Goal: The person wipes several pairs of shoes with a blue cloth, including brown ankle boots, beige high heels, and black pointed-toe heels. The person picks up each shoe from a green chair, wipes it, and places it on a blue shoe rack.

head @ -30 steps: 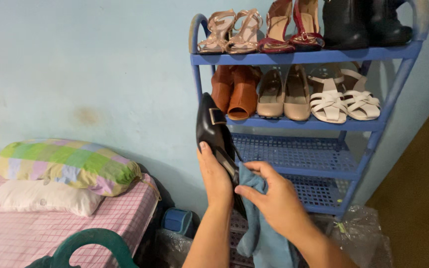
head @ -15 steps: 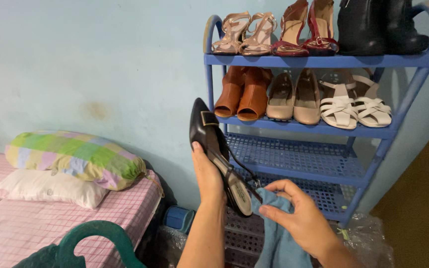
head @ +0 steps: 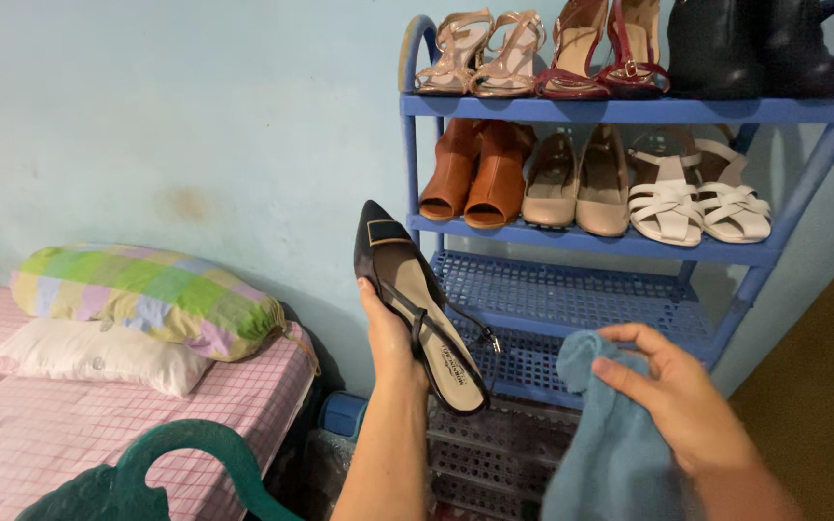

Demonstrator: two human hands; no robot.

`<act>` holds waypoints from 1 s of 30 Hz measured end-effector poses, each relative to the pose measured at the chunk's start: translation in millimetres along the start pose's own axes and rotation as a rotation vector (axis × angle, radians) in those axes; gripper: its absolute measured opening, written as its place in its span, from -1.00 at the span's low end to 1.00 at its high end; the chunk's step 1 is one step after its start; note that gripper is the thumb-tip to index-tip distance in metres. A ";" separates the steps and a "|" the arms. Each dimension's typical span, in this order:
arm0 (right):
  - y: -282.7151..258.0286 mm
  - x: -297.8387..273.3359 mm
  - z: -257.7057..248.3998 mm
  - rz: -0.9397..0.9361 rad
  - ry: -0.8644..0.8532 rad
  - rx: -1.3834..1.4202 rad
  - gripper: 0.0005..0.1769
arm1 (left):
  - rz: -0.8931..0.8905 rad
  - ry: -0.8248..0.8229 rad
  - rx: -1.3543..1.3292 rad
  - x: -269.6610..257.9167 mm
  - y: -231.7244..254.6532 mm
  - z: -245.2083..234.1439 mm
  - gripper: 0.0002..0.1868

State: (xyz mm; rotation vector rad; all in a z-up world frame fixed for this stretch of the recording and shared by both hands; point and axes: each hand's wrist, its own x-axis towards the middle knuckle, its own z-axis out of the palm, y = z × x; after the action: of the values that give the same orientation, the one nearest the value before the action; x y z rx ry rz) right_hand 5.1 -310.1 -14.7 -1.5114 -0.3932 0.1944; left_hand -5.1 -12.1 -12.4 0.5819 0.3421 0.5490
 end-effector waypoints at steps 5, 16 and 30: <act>10.6 2.8 16.8 0.044 0.004 -0.246 -0.59 | 0.027 -0.070 -0.106 1.0 -5.6 4.3 -0.20; 57.7 39.2 57.9 0.039 0.065 0.029 -0.49 | 0.253 0.038 -0.136 1.5 -54.7 27.0 -0.23; 102.4 156.6 -34.1 0.243 -0.051 0.216 -0.67 | 0.054 -0.402 0.194 15.5 -64.3 16.8 -0.20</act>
State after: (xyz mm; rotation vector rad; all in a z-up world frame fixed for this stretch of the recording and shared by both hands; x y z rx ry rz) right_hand 174.1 -278.7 -96.2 -1.3394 -0.2196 0.4537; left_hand 39.9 -55.2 -40.1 0.8736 -0.0020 0.4403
